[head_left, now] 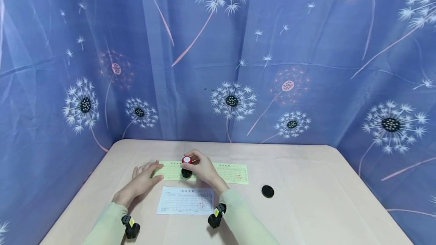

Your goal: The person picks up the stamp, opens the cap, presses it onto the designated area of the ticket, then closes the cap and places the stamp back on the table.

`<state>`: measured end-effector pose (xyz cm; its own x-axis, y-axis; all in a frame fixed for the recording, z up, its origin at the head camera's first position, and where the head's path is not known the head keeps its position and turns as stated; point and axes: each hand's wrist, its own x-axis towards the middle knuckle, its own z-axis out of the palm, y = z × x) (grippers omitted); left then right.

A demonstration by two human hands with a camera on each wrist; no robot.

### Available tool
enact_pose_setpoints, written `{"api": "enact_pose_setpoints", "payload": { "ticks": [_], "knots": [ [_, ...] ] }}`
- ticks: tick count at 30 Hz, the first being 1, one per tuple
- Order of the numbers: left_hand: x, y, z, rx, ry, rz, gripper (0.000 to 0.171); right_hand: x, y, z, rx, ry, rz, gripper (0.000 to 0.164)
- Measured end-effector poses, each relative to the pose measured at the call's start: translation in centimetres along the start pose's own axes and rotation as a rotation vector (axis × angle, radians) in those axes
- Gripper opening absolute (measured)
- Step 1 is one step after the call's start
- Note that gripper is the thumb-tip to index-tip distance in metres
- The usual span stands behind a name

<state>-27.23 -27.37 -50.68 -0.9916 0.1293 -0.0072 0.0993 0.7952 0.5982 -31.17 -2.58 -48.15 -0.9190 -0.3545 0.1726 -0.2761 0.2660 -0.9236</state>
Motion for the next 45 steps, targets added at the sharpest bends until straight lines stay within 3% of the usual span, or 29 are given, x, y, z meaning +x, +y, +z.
{"api": "enact_pose_setpoints", "payload": {
  "ticks": [10, 21, 34, 45],
  "knots": [
    [0.26, 0.24, 0.14, -0.009, -0.004, -0.017, 0.052, 0.02, -0.01, -0.22, -0.001, 0.000, -0.005, 0.039],
    [0.12, 0.23, -0.01, 0.000, 0.008, 0.016, 0.052, 0.04, 0.55, -0.18, -0.031, 0.024, 0.007, 0.034],
    [0.10, 0.01, 0.04, 0.016, 0.002, 0.022, 0.053, 0.00, 0.75, 0.18, 0.013, 0.020, 0.043, 0.039],
    [0.04, 0.20, -0.12, 0.035, 0.004, 0.022, 0.051, -0.22, 0.98, 0.19, 0.045, 0.016, -0.009, 0.041]
  ]
}}
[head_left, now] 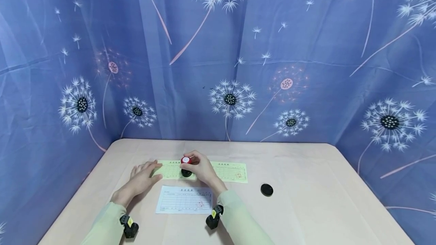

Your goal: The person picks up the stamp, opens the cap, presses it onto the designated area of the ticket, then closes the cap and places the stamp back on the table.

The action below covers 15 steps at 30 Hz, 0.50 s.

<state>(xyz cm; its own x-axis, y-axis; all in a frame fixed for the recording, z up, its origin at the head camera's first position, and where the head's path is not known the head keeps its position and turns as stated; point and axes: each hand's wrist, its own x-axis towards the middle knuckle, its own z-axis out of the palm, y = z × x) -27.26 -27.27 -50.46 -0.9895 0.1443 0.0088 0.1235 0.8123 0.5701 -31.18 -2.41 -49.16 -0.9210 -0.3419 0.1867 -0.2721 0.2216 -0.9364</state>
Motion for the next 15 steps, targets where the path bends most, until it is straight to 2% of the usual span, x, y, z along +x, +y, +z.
{"api": "enact_pose_setpoints", "payload": {
  "ticks": [3, 8, 15],
  "knots": [
    [0.04, -0.16, 0.00, -0.001, 0.002, -0.002, 0.051, -0.04, -0.05, 0.08, -0.011, 0.003, -0.012, 0.039],
    [0.12, -0.35, 0.05, 0.007, 0.002, -0.022, 0.052, 0.03, -0.24, 0.32, -0.017, 0.000, 0.025, 0.038],
    [-0.02, -0.16, 0.06, 0.000, -0.001, -0.013, 0.052, 0.22, -0.43, 0.25, -0.120, -0.003, 0.032, 0.034]
  ]
}}
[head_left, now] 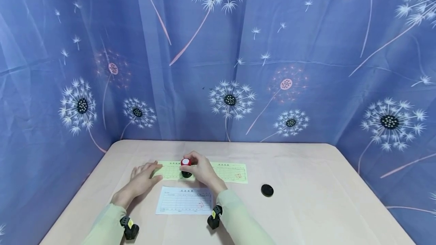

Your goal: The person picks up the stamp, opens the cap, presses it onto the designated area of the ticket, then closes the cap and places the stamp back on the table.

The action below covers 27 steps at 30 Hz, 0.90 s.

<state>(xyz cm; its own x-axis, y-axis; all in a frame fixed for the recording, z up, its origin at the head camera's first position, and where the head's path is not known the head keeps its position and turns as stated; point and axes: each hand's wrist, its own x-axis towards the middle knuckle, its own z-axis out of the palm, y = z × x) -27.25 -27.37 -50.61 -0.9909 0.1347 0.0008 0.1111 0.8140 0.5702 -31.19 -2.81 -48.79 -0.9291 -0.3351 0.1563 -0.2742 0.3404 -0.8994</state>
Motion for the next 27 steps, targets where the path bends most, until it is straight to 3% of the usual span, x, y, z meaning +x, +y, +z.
{"api": "enact_pose_setpoints", "payload": {
  "ticks": [11, 22, 27],
  "knots": [
    [-0.2, 0.2, -0.2, -0.005, 0.007, 0.002, 0.054, 0.0, -0.1, 0.0, 0.052, 0.001, 0.001, 0.040],
    [-0.1, 1.2, -1.1, 0.178, 0.029, -0.023, 0.052, 0.2, -0.2, 0.3, 0.023, -0.012, 0.029, 0.038],
    [0.2, 1.7, -1.2, 0.195, 0.045, -0.055, 0.053, 0.1, -0.2, -0.1, 0.046, -0.009, 0.065, 0.041]
  ]
}}
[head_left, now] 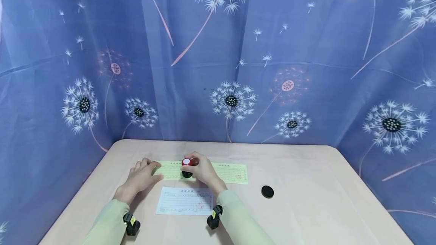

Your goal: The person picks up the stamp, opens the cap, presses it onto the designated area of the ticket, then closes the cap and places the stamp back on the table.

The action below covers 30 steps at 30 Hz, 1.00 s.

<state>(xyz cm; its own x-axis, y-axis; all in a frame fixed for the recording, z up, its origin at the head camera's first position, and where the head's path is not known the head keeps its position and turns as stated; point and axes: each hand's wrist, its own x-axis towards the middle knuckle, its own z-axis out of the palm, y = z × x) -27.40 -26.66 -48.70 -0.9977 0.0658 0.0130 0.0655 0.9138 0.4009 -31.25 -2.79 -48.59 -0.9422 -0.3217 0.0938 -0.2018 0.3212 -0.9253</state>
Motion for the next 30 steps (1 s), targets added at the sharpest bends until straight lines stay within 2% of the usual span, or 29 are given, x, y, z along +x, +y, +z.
{"api": "enact_pose_setpoints", "payload": {
  "ticks": [5, 14, 23, 30],
  "knots": [
    [0.31, 0.20, 0.01, 0.009, 0.009, -0.003, 0.054, -0.20, 0.00, -0.17, 0.036, 0.002, 0.026, 0.044],
    [0.01, 0.44, -0.40, 0.031, 0.005, -0.063, 0.060, 0.13, -0.46, 0.06, 0.067, -0.015, 0.017, 0.041],
    [-0.26, 0.59, -0.01, 0.003, -0.002, -0.063, 0.057, -0.55, -0.06, 0.01, 0.111, -0.019, 0.027, 0.047],
    [-0.13, 0.41, 0.14, 0.007, -0.001, -0.062, 0.058, -0.57, -0.23, 0.08, 0.096, -0.015, 0.048, 0.044]
  ]
}}
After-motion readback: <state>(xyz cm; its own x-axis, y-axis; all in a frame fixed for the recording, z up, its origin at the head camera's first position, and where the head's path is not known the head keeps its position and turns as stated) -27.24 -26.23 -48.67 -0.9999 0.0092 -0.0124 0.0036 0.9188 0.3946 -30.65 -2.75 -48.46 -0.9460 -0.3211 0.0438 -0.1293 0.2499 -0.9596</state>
